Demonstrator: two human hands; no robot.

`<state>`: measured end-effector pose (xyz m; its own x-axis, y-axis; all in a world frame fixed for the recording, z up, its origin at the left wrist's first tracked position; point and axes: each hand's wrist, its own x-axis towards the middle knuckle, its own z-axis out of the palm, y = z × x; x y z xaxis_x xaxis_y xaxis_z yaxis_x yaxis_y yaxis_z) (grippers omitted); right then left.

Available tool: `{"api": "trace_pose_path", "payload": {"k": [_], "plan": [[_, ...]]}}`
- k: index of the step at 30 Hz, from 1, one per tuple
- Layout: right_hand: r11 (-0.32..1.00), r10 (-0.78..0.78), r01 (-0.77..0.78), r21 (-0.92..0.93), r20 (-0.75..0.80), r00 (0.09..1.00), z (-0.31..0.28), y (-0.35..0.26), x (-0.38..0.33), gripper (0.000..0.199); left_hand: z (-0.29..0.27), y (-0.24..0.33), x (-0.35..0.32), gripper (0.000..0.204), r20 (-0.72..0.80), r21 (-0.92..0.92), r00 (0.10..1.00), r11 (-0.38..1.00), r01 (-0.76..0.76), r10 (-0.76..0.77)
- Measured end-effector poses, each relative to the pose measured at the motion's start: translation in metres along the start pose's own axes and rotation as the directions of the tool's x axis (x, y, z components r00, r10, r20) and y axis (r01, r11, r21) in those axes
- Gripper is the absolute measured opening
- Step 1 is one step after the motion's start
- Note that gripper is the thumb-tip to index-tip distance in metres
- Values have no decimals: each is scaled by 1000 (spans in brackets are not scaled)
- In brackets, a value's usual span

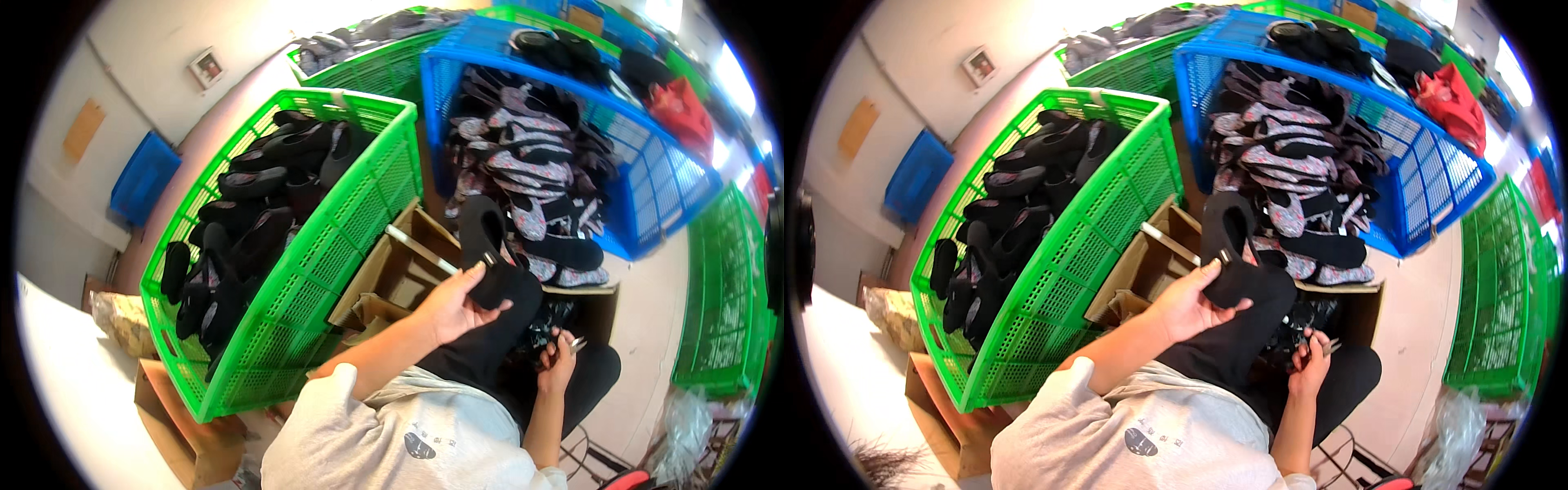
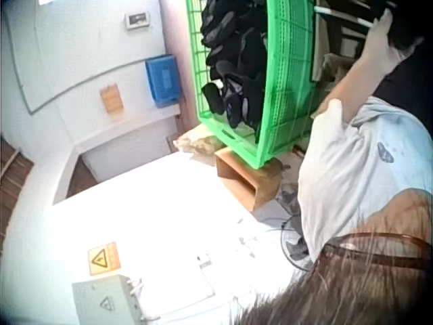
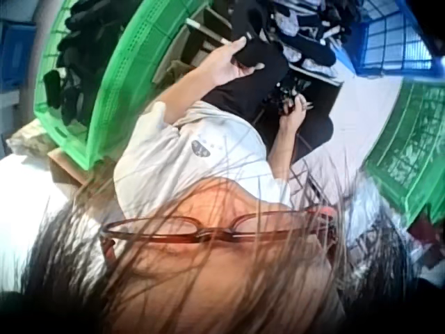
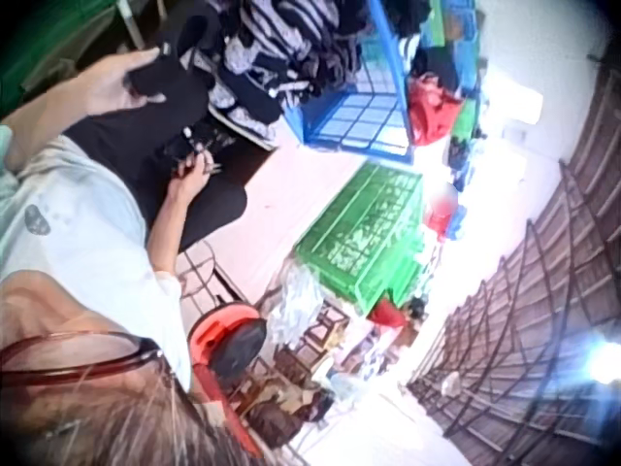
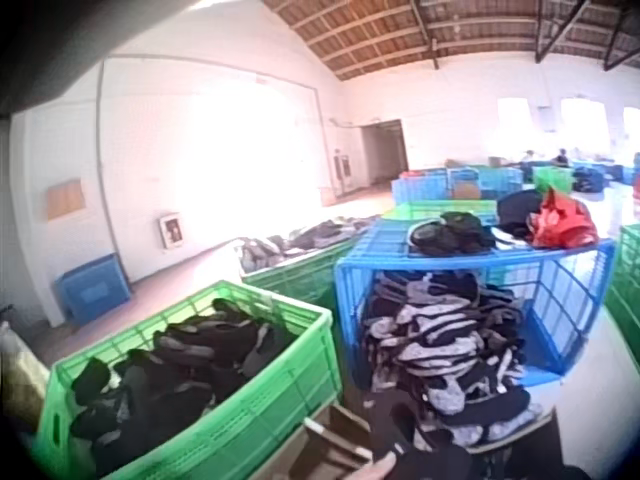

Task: The person sits on the floor and uses a needle and thread to sew the edges of black slippers with floral patterns. They pick up slippers from a blue basket, stitch the seams, and place the finished items into a green basket.

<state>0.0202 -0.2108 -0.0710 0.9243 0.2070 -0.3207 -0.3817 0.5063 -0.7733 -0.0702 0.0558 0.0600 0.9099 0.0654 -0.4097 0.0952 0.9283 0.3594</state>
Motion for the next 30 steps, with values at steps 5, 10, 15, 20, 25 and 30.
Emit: {"api": "trace_pose_path", "payload": {"k": [5, 10, 15, 20, 25, 30], "plan": [[981, 194, -194, 14, -170, 966, -21, 20, 1, 13, 5, 100, -37, 49, -3, -37, 909, 908, -417, 417], [983, 182, -185, -14, -140, 973, -21, 19, 1, 15, 10, 168, -62, 63, -320, -179, 568, 540, -822, 758], [984, 155, -173, 45, 269, 951, 27, -11, -30, 13, -33, 110, -31, 39, 92, 37, 886, 888, -459, 454], [924, 260, -357, -135, 907, 332, 97, -28, -61, 21, -41, -6, 41, 30, 327, 487, 945, 862, -139, -32], [854, 177, -484, -192, 981, -77, 181, 2, -130, 21, 24, -133, 53, 20, 509, 733, 649, 680, 17, -565], [833, 224, -518, -196, 975, -9, 165, 21, -125, 21, 50, -181, 16, 24, 681, 715, 284, 529, -457, -675]]}}
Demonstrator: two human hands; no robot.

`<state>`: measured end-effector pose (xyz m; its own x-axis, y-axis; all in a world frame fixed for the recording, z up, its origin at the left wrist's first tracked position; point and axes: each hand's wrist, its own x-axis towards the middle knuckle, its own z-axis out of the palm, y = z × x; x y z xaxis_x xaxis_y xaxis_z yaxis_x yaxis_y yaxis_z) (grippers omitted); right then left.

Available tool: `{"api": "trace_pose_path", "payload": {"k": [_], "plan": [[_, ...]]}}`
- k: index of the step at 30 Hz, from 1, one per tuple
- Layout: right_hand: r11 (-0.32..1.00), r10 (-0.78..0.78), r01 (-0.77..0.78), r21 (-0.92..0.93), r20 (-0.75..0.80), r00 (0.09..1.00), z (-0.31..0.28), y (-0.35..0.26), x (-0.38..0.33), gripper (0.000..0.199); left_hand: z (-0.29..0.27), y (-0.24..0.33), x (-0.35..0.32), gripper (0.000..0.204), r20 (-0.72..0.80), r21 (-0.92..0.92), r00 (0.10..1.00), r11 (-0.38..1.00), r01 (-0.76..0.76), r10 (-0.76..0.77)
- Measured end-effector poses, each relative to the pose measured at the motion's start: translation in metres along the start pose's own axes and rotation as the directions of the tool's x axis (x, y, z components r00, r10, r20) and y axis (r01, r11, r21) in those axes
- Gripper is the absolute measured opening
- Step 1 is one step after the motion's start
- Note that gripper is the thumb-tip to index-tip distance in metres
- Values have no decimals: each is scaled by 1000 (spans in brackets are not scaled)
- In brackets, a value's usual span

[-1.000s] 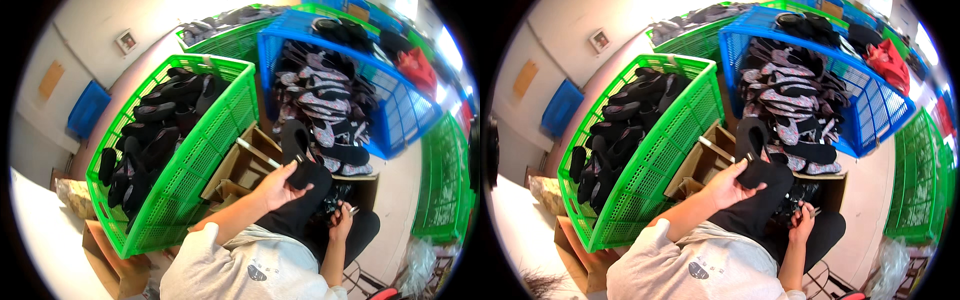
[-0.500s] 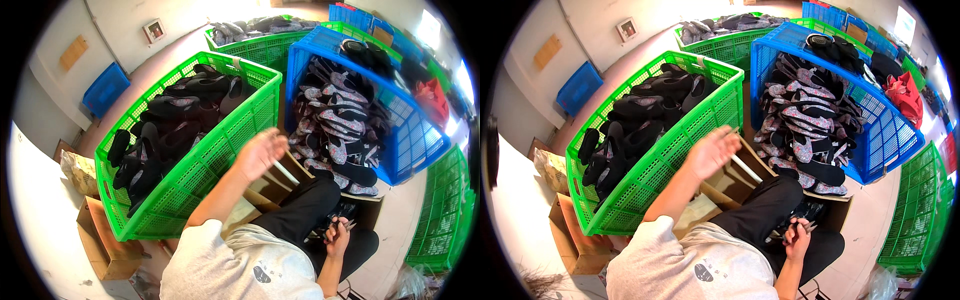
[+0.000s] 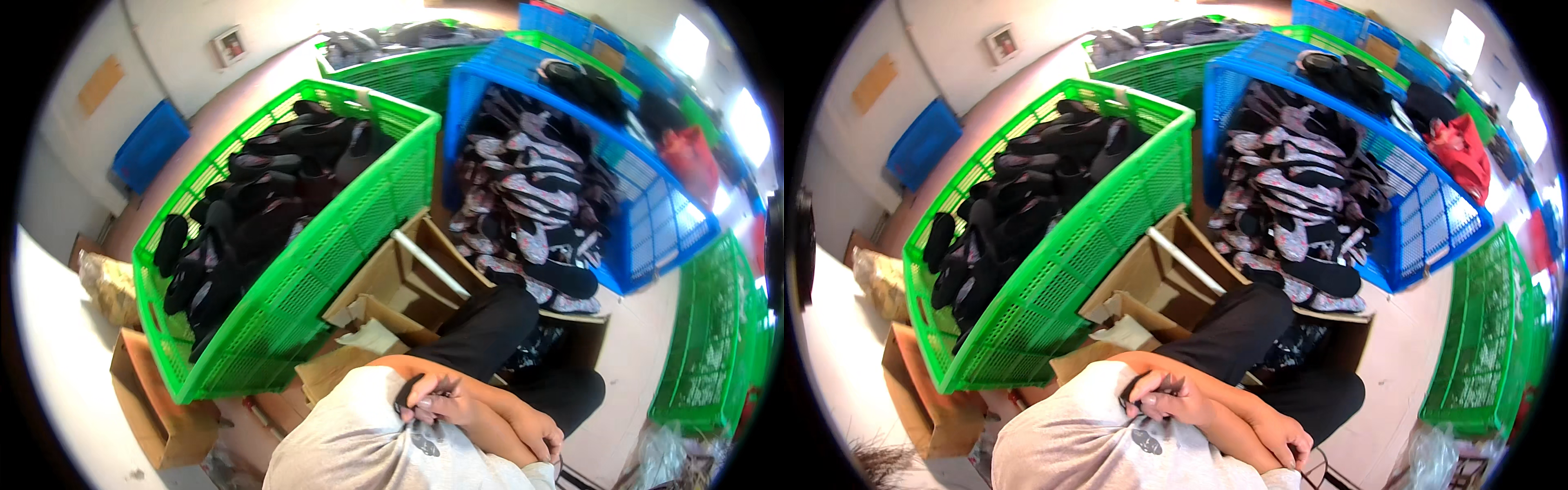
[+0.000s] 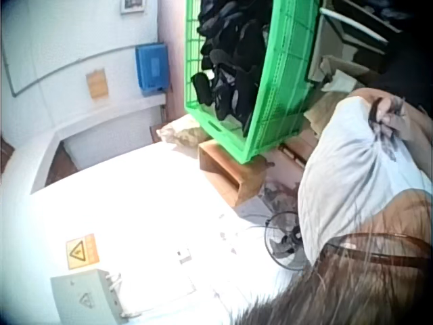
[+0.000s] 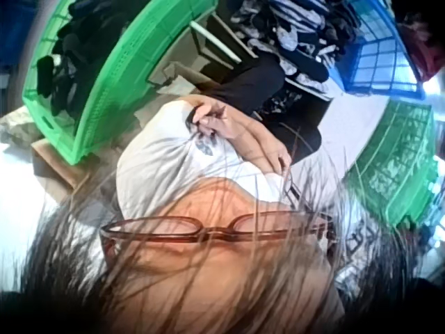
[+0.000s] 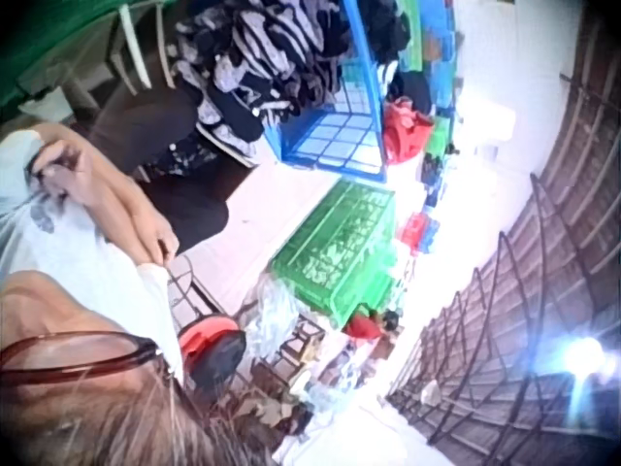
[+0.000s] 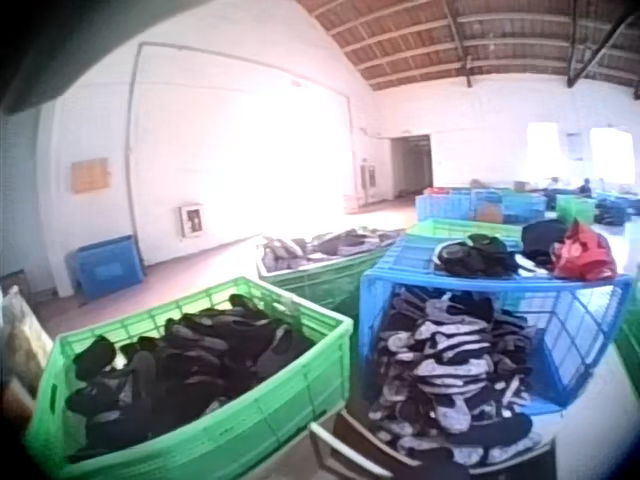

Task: The person sits on the floor and uses a needle and thread to sew the edges of black slippers with floral patterns. They pick up slippers from a blue basket, stitch the seams, and place the finished items into a green basket.

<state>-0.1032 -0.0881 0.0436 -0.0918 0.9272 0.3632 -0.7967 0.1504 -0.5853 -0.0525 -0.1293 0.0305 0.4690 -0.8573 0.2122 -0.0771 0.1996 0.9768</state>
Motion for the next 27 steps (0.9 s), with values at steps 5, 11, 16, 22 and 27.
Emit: {"api": "trace_pose_path", "payload": {"k": [5, 11, 16, 22, 27], "plan": [[988, -144, 150, 20, -189, 971, 4, 11, 9, 10, 1, -11, 6, 25, -48, 163, 993, 982, -96, 105], [997, -72, 71, -7, -117, 991, -6, 17, -1, 20, 2, -19, 17, 26, -35, 195, 991, 973, -121, 130], [997, -75, 68, -45, -187, 979, 0, 9, -4, 20, 2, -25, 24, 27, -15, 207, 989, 969, -138, 145], [996, -87, 78, -45, -234, 968, -4, 12, -5, 18, 2, -24, 28, 28, -1, 225, 988, 963, -148, 152], [993, -119, 115, -33, -235, 965, -8, 19, -7, 19, 5, -26, 32, 29, -6, 230, 987, 961, -153, 159]]}}
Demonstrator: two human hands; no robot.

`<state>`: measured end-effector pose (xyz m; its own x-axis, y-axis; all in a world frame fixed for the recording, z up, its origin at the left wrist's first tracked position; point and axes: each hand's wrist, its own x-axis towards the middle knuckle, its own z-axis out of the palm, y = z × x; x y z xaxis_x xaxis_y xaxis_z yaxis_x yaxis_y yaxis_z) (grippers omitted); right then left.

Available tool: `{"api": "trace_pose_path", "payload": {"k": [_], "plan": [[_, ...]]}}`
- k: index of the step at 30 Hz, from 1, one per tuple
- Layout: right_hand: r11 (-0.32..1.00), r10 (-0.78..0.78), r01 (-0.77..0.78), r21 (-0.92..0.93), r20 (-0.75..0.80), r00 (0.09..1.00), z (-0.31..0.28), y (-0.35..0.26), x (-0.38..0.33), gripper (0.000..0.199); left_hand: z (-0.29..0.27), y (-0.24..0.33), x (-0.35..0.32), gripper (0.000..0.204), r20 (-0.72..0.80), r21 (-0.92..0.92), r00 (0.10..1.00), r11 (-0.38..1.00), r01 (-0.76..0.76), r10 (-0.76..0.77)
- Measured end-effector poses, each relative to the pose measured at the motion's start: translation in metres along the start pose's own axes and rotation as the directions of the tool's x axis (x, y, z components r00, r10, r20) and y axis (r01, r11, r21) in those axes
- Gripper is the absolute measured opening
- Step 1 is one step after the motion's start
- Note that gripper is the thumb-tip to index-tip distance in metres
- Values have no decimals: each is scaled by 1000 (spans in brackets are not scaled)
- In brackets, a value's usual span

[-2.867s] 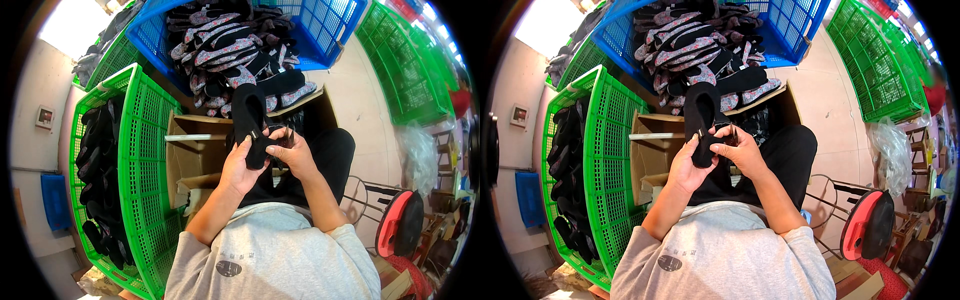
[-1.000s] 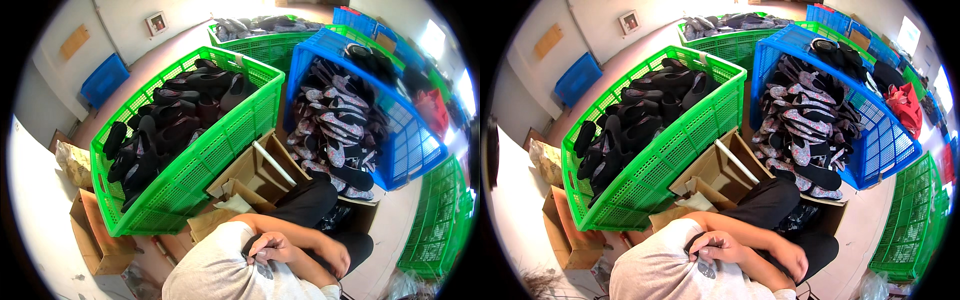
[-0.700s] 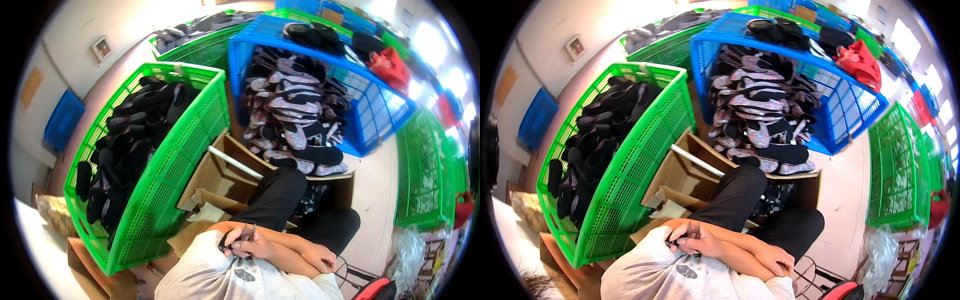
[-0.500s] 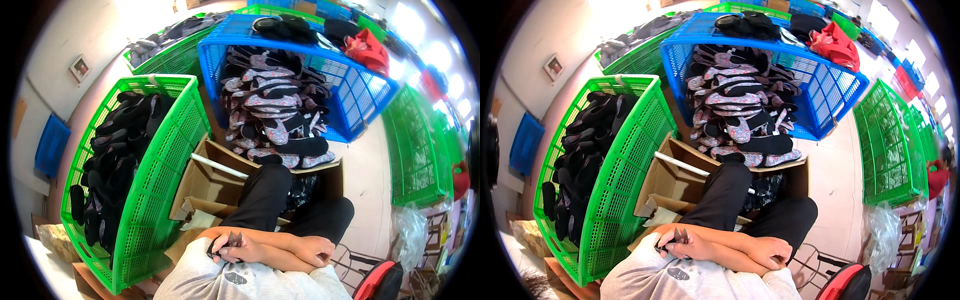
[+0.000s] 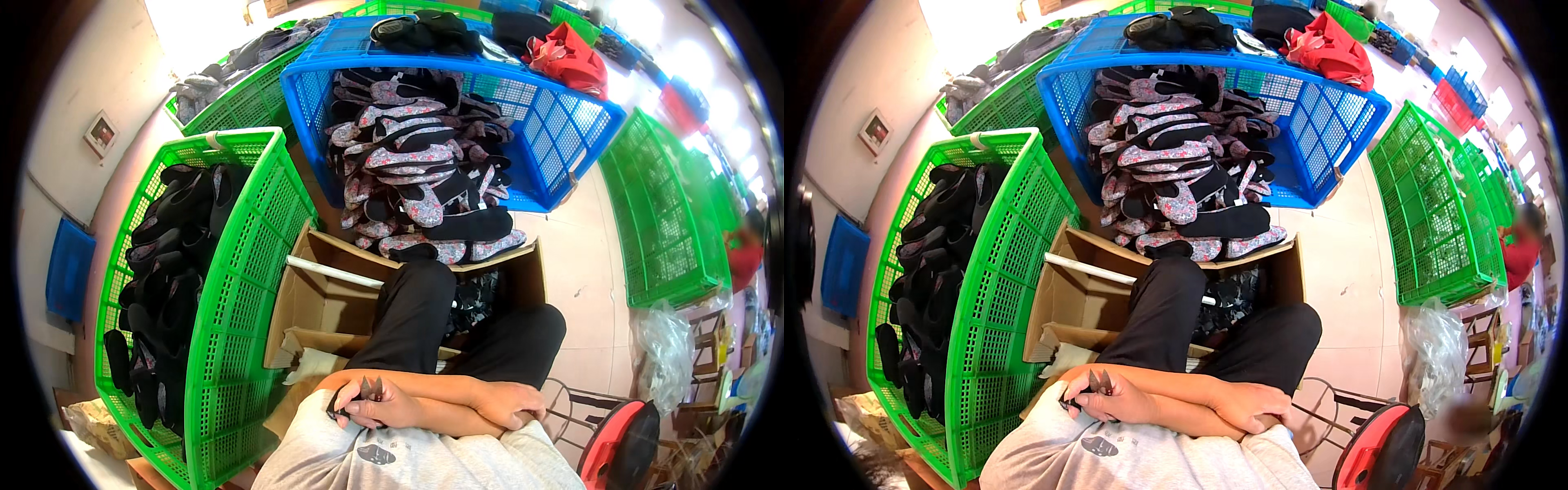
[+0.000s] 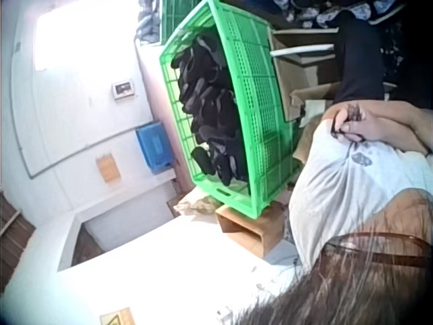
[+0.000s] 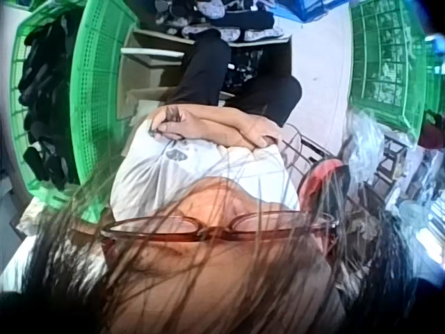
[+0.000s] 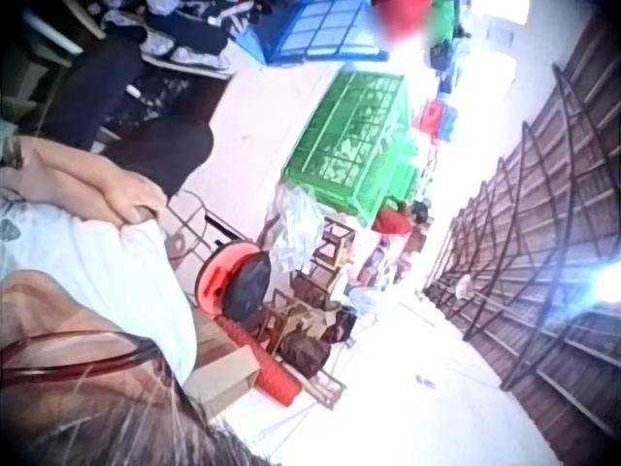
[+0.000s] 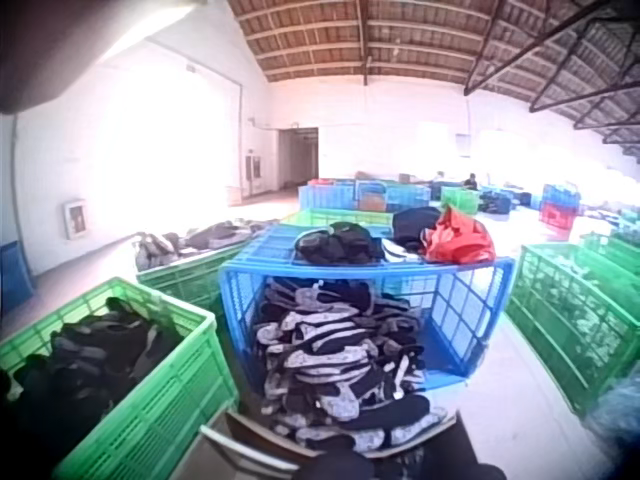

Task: The person sits on the floor and uses a needle and thread to sew the edges of black slippers with floral patterns. They pick up slippers from a blue basket, stitch the seams, and place the finished items into a green basket.

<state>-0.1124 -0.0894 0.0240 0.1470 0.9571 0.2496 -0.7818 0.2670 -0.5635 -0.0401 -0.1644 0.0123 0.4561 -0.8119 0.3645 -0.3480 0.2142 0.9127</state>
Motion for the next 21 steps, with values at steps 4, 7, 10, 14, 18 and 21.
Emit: {"api": "trace_pose_path", "payload": {"k": [4, 7, 10, 14, 18, 21], "plan": [[1000, 11, -11, 25, -15, 1000, 2, -4, 3, 20, 0, 0, -1, 30, -11, 8, 1000, 1000, -2, 2], [1000, 6, -7, -13, -23, 1000, 3, -1, 5, 19, 0, 0, -2, 31, -24, 14, 1000, 1000, -3, 4], [999, -12, 10, -49, -45, 999, 3, 0, 4, 18, 4, -1, -2, 32, -21, 15, 1000, 1000, -16, 16], [997, -42, 40, -61, -42, 998, 6, 2, 1, 18, 3, 1, -3, 33, -36, 30, 999, 999, -18, 19], [1000, 9, -9, -7, -48, 999, 2, 1, 3, 19, 3, 0, -4, 34, -39, 38, 999, 999, -20, 22], [999, 4, -6, -35, -55, 998, 3, 0, 5, 20, 2, 0, -3, 35, -45, 44, 999, 999, -18, 20]]}}
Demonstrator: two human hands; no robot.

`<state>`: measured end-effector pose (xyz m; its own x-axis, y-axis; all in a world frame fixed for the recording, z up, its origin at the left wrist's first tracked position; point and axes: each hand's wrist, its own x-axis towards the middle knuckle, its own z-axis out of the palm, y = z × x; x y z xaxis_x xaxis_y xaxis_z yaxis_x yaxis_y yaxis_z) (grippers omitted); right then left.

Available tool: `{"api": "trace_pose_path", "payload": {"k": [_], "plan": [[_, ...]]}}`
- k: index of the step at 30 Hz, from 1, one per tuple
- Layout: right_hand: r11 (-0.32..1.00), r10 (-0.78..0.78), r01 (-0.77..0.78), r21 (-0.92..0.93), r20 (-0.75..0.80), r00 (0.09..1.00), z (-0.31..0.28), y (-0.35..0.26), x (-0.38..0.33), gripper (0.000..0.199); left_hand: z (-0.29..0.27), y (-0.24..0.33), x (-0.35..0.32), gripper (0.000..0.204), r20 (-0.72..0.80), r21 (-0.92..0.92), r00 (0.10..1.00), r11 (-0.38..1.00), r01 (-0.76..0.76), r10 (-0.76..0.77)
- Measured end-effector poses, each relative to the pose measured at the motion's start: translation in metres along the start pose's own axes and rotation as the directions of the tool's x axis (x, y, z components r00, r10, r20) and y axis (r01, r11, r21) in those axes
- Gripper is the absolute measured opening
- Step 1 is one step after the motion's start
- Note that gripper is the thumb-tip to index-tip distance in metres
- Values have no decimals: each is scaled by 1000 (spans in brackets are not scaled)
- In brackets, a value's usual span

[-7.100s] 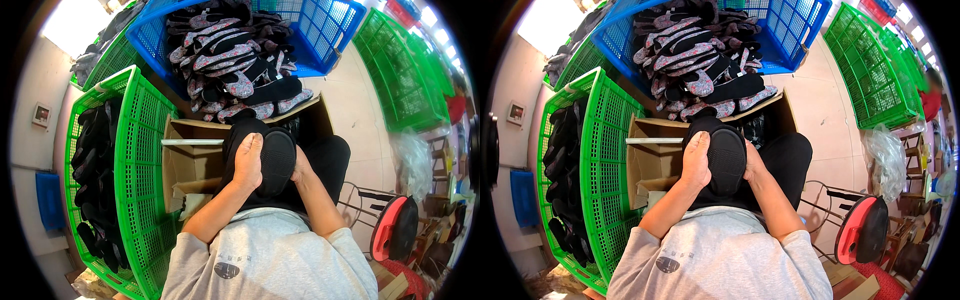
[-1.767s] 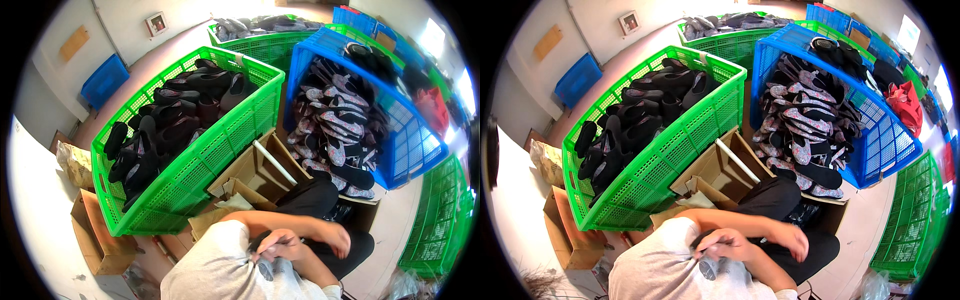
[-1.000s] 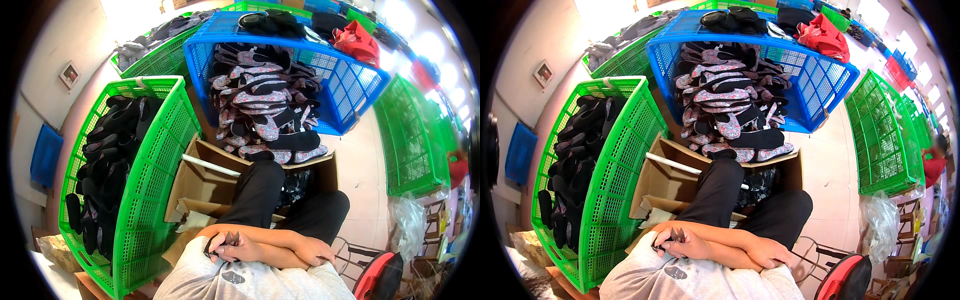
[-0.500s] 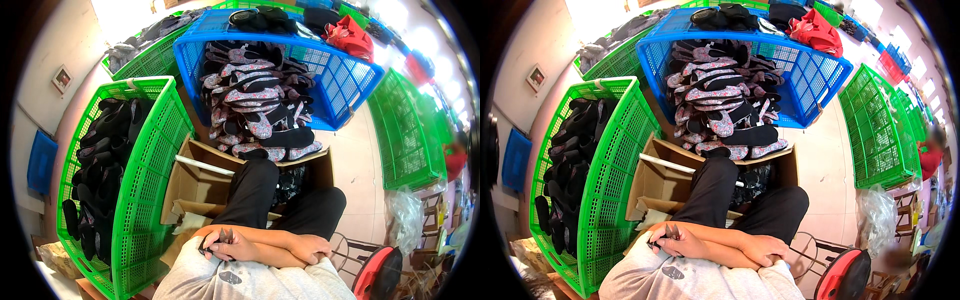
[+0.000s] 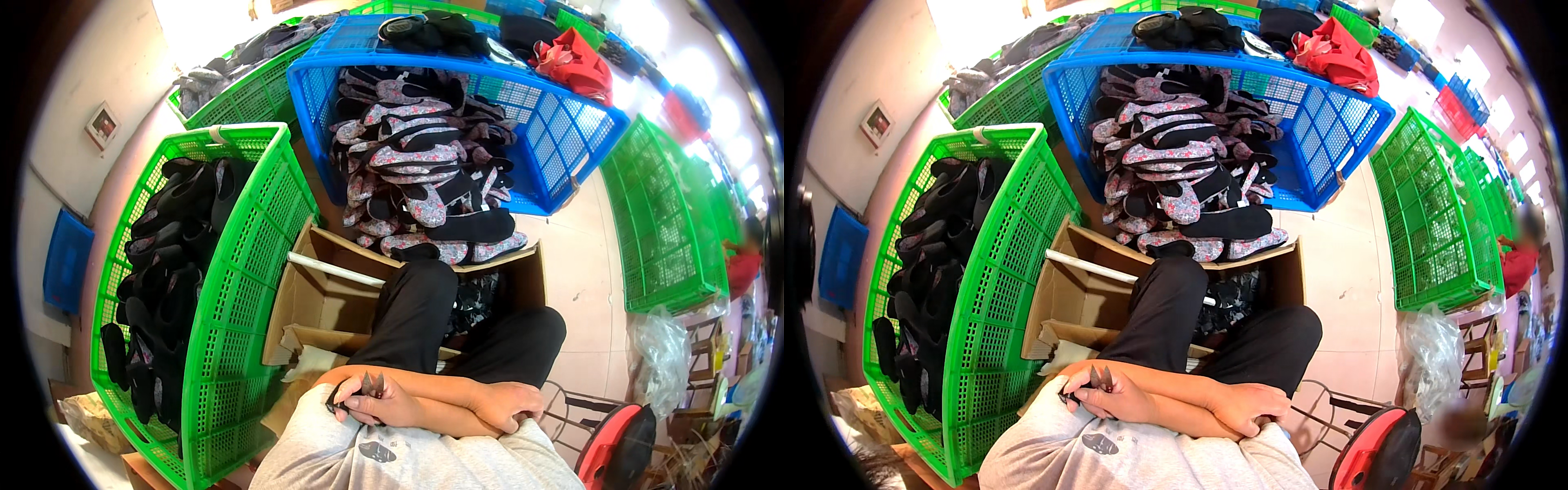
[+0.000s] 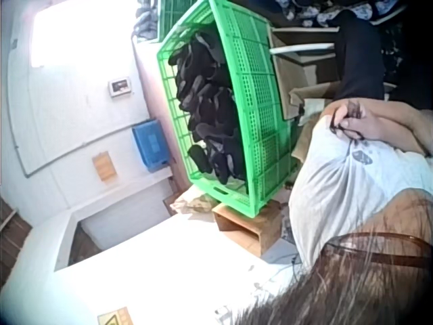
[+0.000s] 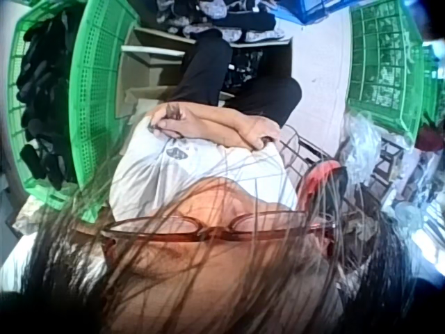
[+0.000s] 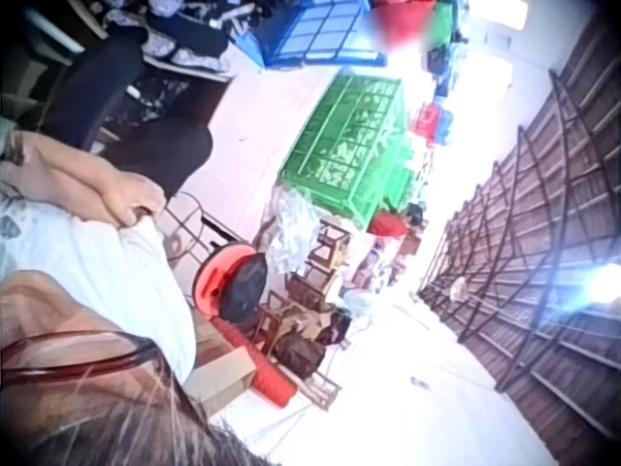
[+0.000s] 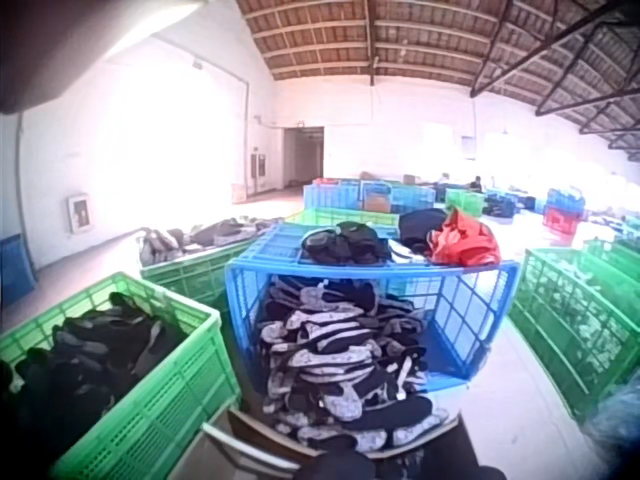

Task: The person sits on the floor and uses a needle and thread to sew the edges of black slippers with floral patterns. They pick up slippers from a blue basket, stitch the seams, and place the finished items into a green basket.

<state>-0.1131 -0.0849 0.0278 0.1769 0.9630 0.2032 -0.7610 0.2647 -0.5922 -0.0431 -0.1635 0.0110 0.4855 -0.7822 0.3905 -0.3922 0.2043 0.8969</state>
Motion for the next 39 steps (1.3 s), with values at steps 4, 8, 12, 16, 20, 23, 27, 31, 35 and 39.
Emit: {"api": "trace_pose_path", "payload": {"k": [4, 8, 12, 16, 20, 23, 27, 31, 35, 39], "plan": [[1000, -9, 9, -5, -4, 1000, 2, 1, -2, 19, 2, 1, -1, 36, -3, 2, 1000, 1000, -9, 9], [1000, -5, 5, 11, 12, 1000, 1, 1, 0, 19, 3, 1, -3, 37, -13, 6, 1000, 1000, -5, 5], [1000, -1, 1, -5, -5, 1000, -1, 3, 0, 20, 3, 0, -2, 38, -24, 13, 999, 1000, -22, 22], [1000, -13, 12, -8, -17, 1000, 2, 2, -3, 20, 6, 0, -6, 39, -74, 77, 994, 994, -80, 85], [999, 11, -10, 42, -26, 1000, 2, -1, -1, 20, 4, 3, -7, 40, -34, 30, 999, 1000, -1, 2], [1000, 18, -18, 4, -28, 999, 1, 1, 1, 20, -3, 8, -4, 40, 11, 21, 995, 995, 102, -102], [999, -28, 28, -18, -32, 999, 2, 7, -2, 20, 2, 8, -5, 39, -36, 9, 997, 998, 66, -66], [1000, 27, -27, 3, -61, 998, 3, 5, -3, 21, 8, -3, -9, 37, -40, -37, 999, 999, 24, -25], [1000, 13, -14, -21, -20, 1000, -1, 6, -1, 20, 9, -5, -6, 38, 12, -63, 999, 998, 32, -31], [1000, -20, 20, -18, -2, 1000, 2, 5, -1, 20, 7, -2, -7, 38, -49, -17, 999, 1000, -25, 24]]}}
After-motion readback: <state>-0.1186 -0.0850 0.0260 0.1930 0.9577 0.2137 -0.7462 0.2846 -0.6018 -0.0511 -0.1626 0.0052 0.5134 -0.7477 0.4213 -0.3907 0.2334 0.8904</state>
